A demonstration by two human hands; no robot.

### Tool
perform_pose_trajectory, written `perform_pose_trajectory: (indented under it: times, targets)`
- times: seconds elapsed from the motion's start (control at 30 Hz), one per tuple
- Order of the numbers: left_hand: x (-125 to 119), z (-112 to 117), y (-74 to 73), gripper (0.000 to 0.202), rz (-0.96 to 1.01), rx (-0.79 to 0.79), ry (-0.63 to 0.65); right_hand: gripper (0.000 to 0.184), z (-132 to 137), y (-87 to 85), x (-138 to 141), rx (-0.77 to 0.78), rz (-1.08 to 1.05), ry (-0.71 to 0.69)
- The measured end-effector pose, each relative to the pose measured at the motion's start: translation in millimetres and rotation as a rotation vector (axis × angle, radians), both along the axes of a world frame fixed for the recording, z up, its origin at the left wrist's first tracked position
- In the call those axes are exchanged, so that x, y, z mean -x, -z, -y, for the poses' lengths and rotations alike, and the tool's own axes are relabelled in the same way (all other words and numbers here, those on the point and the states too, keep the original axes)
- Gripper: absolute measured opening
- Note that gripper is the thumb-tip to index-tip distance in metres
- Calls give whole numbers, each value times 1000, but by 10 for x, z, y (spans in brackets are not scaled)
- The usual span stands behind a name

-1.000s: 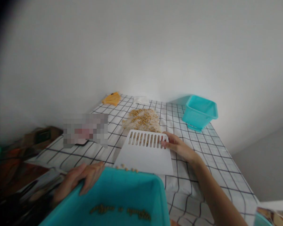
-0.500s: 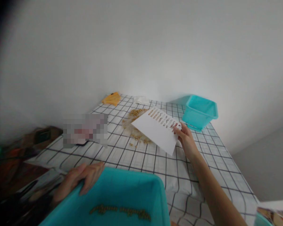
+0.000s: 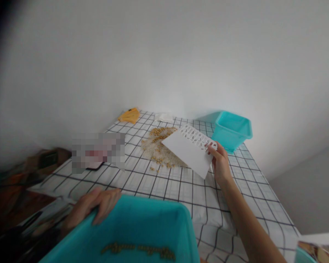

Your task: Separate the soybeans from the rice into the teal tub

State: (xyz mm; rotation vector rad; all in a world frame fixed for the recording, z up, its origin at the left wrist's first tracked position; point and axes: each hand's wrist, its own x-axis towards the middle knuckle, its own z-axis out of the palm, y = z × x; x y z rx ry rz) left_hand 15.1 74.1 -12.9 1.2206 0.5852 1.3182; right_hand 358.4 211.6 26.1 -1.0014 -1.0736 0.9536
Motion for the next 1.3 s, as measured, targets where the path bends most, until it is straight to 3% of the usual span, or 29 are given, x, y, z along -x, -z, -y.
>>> perform_pose_trajectory:
  times: [0.33,0.47,0.57,0.77,1.07,1.3]
  targets:
    - [-13,1,-94,66,-22,83,-66,26,-28,5,-1,5,-102,206]
    - [57,-25,-87,63,-25,136,-7,27,-40,31,-17,18,-103,273]
    - [92,-52,-71,62,-49,129,82,26,-60,71,-41,54,-67,263]
    - [5,-19,-96,65,-40,121,-56,30,-101,122,-49,39,10,229]
    - [9,-5,-19,68,-56,59,-48,28,-62,131,-19,-22,128,111]
    - [39,-21,14,68,-74,52,-8,26,-30,86,10,-51,121,100]
